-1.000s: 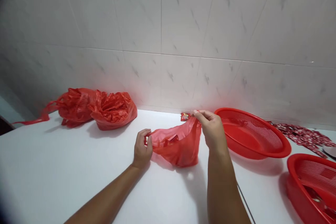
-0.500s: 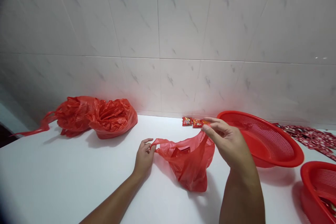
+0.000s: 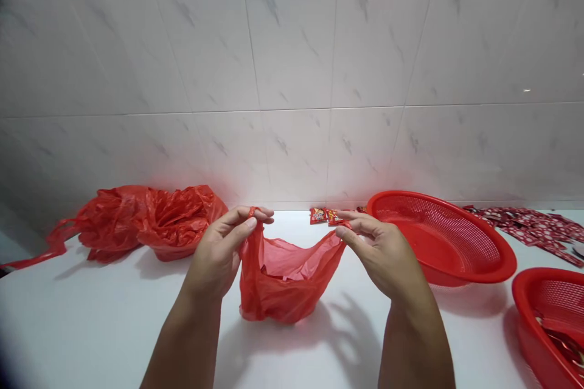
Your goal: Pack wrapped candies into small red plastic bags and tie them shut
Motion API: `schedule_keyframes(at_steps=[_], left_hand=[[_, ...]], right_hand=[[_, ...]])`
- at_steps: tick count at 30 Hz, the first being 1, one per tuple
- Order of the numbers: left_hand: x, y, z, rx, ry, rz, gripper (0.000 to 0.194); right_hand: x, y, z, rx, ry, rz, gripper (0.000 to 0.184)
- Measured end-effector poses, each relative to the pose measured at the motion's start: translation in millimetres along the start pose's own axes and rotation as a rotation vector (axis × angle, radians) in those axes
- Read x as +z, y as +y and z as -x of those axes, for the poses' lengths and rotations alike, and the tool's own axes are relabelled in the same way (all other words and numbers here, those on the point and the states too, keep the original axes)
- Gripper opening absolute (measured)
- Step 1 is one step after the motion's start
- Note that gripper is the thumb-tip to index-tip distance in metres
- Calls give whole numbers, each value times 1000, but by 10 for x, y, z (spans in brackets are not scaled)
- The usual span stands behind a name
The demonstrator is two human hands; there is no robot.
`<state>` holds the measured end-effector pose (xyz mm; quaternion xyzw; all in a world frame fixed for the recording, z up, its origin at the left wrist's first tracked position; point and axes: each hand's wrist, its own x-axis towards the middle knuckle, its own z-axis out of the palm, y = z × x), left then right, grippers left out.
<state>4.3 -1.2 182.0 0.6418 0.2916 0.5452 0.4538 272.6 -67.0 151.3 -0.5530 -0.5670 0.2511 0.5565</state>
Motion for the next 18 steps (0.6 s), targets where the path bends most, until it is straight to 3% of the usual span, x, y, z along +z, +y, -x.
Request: schedule_keyframes(at_steps=[5,8,13,18], left_hand=[[89,5,46,-41,-108,-83,24],[98,-10,45,-125,-239,-72,39],[88,-83,68,-193,-465,-36,66],[102,-122,93,-190,-547,-244,69]], right_hand=[[38,17,-38,25,-183,-268,36],[122,-29,-12,-18,-228,-373,29],[336,-192,27,75,-378,-249,47],[540,-312,-4,10,-490,-109,18]])
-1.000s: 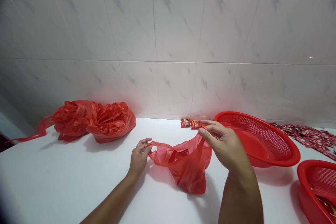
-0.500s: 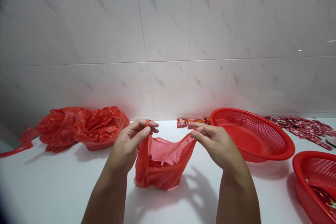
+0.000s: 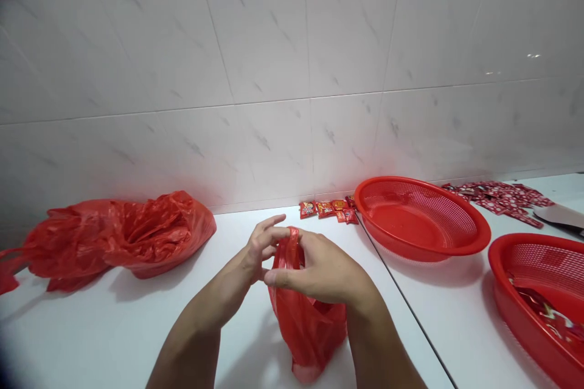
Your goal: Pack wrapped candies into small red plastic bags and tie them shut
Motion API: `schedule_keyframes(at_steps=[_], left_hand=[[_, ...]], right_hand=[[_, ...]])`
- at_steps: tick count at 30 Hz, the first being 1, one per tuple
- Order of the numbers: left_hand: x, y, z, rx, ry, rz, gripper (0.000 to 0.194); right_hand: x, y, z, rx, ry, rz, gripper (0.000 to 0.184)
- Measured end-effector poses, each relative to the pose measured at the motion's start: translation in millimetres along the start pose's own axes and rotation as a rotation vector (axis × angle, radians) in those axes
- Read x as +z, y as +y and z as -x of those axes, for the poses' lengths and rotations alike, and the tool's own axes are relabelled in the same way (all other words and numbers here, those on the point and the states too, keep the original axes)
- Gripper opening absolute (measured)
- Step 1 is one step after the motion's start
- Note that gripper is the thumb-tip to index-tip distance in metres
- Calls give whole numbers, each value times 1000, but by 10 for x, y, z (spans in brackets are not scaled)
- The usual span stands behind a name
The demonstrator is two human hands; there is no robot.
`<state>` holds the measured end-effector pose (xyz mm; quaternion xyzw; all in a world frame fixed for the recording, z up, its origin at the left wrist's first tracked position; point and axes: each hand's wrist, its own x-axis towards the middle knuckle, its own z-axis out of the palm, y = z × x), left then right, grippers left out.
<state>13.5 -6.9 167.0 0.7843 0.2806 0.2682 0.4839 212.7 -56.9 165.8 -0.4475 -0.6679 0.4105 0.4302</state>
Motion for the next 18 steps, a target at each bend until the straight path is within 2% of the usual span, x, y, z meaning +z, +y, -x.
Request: schedule_keyframes(at_steps=[2,6,9,11,15,18], left_hand=[[7,22,16,3,-20,-16,68],[16,67,43,79,-11,-48,55],[14,66,26,139,75,-25,39],[4,62,6,127,136,-2,34],[-13,79,-14,88,171,-53,32],[-7,91,-13,94,179,-102,17]], right_hand=[[18,13,-30,-5,-21,-15,9],[-22,118,-39,52,-7,-49,36],[-60,174,-13,78,32,-49,49],[-71,165,15,105,37,-65,56],[-65,94,68,108,4,-86,56],[-54,65,87,106,-11,-80,52]])
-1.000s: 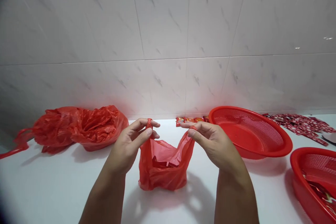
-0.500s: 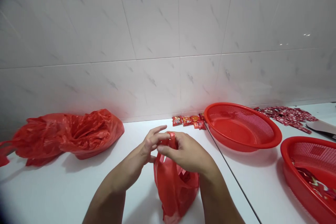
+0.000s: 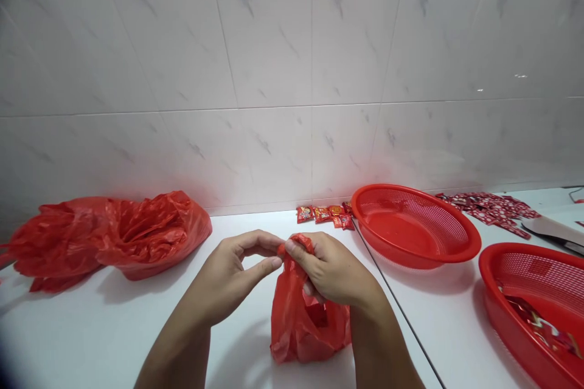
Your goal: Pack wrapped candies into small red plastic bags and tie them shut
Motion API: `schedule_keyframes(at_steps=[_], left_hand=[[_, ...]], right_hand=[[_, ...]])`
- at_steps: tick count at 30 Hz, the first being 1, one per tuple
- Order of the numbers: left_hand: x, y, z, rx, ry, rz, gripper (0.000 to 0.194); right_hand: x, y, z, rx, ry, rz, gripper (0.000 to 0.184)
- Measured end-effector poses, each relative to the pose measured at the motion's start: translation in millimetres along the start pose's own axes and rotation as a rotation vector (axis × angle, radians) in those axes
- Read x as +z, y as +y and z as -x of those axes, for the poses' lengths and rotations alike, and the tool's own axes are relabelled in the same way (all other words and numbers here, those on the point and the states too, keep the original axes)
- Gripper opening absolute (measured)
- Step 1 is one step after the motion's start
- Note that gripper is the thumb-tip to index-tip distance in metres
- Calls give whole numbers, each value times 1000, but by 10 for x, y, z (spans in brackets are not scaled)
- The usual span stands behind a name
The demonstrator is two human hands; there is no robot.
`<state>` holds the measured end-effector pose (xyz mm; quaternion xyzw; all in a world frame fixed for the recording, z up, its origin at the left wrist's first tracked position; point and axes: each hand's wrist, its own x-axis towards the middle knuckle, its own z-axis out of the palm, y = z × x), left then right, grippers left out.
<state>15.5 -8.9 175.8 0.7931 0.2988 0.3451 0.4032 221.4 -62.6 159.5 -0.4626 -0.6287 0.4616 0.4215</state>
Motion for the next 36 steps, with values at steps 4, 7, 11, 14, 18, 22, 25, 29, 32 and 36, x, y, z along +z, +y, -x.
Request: schedule_keyframes(at_steps=[4,7,11,14,18,22,25,29,32,36], left_hand=[[-4,-11,-2,-2,79,-98,14],[-20,14,21,40,87,-86,12],[34,125,111,42,-67,-10,9],[126,176,150,-57,-200,69,55],[146,154,108,-101,-249,-4,57],[58,145,86,-123,-256,-42,51],[30,173,102,-139,-234,43,50],[21,185,92,-36,-161,107,39],[-17,148,72,-30,-152,103,38],[-75,97,74,-83,-131,121,35]], right_hand=[[1,-4,-14,-3,-43,-125,53],[-14,-10,-47,-9,-2,-231,55],[-66,-5,-70,-124,-72,-237,53],[-115,13,-41,-154,-140,-257,42],[-162,9,29,-196,-132,-229,11],[-145,-16,45,-378,77,144,39],[-81,-4,-11,-554,209,269,60],[39,42,-105,-747,294,293,64],[114,69,-149,-763,303,297,61],[147,98,-162,-758,311,275,59]])
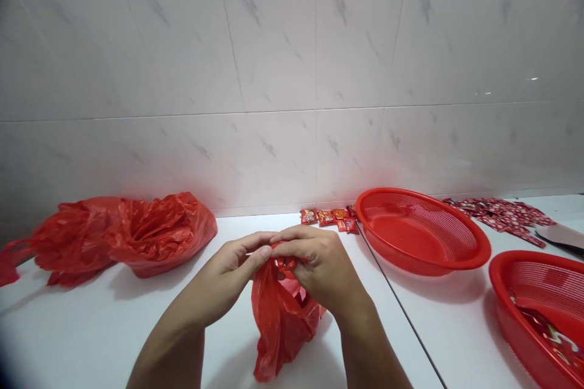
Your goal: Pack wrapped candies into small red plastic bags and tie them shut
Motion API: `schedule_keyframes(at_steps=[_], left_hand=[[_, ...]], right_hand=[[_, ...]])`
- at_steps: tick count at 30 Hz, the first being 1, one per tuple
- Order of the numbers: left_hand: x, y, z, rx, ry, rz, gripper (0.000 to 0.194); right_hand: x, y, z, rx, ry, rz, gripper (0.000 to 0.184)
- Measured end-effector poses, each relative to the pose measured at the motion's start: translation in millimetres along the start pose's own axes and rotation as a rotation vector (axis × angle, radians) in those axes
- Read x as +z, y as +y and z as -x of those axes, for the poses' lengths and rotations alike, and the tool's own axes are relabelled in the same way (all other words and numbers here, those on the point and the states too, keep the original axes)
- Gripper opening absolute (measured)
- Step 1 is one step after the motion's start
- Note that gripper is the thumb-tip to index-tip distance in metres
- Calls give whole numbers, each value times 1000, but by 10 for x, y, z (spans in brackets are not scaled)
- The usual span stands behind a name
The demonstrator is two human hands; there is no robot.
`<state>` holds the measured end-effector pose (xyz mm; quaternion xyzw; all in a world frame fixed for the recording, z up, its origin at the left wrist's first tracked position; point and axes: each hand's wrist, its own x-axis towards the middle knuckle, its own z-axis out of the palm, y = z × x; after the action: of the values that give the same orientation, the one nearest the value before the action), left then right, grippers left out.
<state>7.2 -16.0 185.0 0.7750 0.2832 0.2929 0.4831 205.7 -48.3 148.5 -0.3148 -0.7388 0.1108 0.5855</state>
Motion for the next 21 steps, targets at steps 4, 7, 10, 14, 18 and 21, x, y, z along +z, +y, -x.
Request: schedule_keyframes(at_steps=[4,7,10,14,18,21], left_hand=[[-28,1,26,-22,36,-16,36],[-32,1,29,-43,68,-49,31],[-24,-20,17,-61,123,-127,23],[-72,-79,-5,-93,253,-424,21],[-293,-171,-12,-322,372,-768,22],[-491,-233,3,-493,400,-860,22]], right_hand=[[-21,8,27,-12,12,40,52],[-35,5,42,5,-5,35,48],[-44,-7,39,36,-36,29,44],[-130,-1,20,148,-105,122,26],[-402,128,80,479,-279,334,24],[-666,261,184,723,-361,419,37]])
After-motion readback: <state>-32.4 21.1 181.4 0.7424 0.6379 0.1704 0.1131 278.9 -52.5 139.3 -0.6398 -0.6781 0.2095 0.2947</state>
